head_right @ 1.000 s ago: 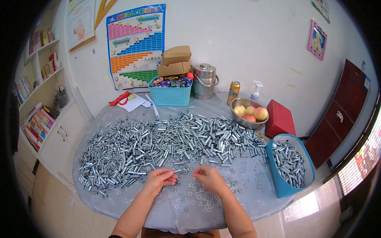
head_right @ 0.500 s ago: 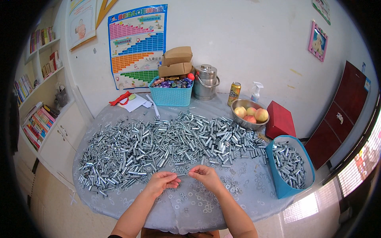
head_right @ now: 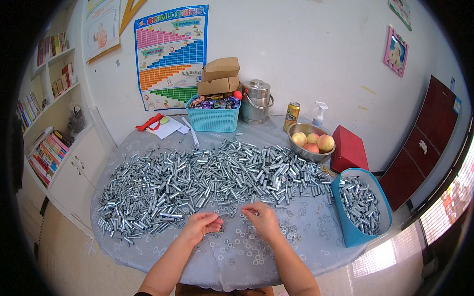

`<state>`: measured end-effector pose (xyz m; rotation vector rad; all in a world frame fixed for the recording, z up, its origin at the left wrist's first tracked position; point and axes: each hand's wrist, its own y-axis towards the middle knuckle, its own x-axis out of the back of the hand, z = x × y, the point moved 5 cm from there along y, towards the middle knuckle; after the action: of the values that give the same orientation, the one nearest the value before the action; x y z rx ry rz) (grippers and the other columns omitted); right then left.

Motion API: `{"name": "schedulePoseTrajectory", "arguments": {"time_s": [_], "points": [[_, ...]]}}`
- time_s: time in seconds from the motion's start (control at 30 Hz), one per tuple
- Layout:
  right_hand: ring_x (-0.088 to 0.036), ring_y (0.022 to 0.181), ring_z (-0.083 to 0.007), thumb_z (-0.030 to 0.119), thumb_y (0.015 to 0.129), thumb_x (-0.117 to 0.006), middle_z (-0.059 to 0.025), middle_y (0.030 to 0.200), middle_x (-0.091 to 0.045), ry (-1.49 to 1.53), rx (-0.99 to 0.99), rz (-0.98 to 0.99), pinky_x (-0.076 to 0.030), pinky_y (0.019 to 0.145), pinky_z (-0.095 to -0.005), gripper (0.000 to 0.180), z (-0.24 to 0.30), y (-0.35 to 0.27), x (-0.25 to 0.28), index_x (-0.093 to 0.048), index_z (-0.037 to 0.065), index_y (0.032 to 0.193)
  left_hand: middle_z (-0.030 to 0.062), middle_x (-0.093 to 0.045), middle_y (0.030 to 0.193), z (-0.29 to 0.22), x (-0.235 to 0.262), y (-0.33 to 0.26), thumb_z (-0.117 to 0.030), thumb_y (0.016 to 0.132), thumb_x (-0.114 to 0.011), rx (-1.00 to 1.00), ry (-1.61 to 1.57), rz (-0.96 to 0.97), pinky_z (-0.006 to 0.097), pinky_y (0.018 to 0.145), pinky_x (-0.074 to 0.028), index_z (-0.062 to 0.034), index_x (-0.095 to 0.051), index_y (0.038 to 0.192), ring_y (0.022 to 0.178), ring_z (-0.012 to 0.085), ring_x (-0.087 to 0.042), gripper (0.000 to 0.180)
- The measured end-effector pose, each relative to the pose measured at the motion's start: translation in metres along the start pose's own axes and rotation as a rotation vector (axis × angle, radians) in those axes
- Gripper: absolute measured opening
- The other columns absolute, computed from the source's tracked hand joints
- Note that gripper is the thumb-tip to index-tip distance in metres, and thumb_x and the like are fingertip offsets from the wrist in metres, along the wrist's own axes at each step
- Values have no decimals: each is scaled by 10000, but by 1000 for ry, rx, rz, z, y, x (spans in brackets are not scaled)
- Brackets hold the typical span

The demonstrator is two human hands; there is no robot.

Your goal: The person repeatedly picks up small metal fasteners and washers from a large pile on a table, threads the washers onto the fasteners, and places the assembled units into a blue bin. The task continues throughout the clip with the same repetitive hand motions.

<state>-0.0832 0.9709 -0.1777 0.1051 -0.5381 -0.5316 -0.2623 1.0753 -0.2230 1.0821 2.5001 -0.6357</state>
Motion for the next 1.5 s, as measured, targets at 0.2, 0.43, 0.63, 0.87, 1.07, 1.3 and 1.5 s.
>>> {"name": "schedulePoseTrajectory", "arguments": {"time_s": [0.2, 0.43, 0.63, 0.87, 1.07, 1.3, 1.5], "points": [[-608, 718, -230, 210, 688, -747, -84, 796, -653, -394, 164, 112, -486, 656, -328, 252, -2, -3, -5, -695, 83, 899, 173, -661, 907, -1, 0, -1, -139, 852, -641, -8, 6, -16, 276, 677, -560, 59, -609, 985, 745, 198, -659, 241], [-618, 729, -235, 201, 686, -740, -80, 802, -655, -388, 120, 115, -489, 661, -335, 241, -7, -3, -7, -686, 76, 884, 172, -660, 909, -3, -2, -3, -131, 851, -640, -6, 16, -28, 273, 673, -560, 61, -607, 992, 742, 194, -658, 240], [-625, 744, -258, 201, 686, -736, -87, 802, -655, -437, 101, 126, -487, 663, -362, 238, -3, -4, -8, -672, 54, 862, 167, -660, 907, -3, -2, -3, -129, 854, -636, -6, 27, -28, 268, 673, -556, 60, -606, 991, 738, 187, -655, 235], [-583, 693, -133, 199, 750, -727, -51, 823, -658, -111, -274, 120, -470, 646, -263, 233, 12, -6, -1, -681, 55, 927, 162, -661, 900, -5, -4, -5, -132, 856, -634, -1, 33, -32, 266, 673, -555, 58, -607, 990, 737, 184, -653, 234], [-555, 830, -75, 46, 780, -697, -12, 924, -654, 363, -60, 117, -456, 755, -223, 201, 8, -2, -10, -684, 44, 980, 165, -660, 903, -5, -4, -5, -137, 857, -635, -2, 20, -22, 272, 678, -556, 58, -612, 983, 741, 189, -654, 233], [-583, 858, -119, 52, 781, -692, -42, 973, -663, 209, 101, 123, -473, 793, -262, 209, 14, -3, -14, -678, 42, 989, 168, -661, 899, -3, -5, -4, -155, 861, -632, 5, 35, 12, 284, 684, -556, 57, -613, 970, 739, 198, -654, 239], [-604, 893, -169, 54, 775, -692, -75, 972, -653, 55, 119, 161, -476, 807, -282, 201, 22, -5, -11, -656, 24, 971, 169, -662, 880, -1, -4, -3, -168, 862, -633, 19, 55, 11, 284, 670, -557, 55, -611, 949, 724, 199, -654, 241]]}}
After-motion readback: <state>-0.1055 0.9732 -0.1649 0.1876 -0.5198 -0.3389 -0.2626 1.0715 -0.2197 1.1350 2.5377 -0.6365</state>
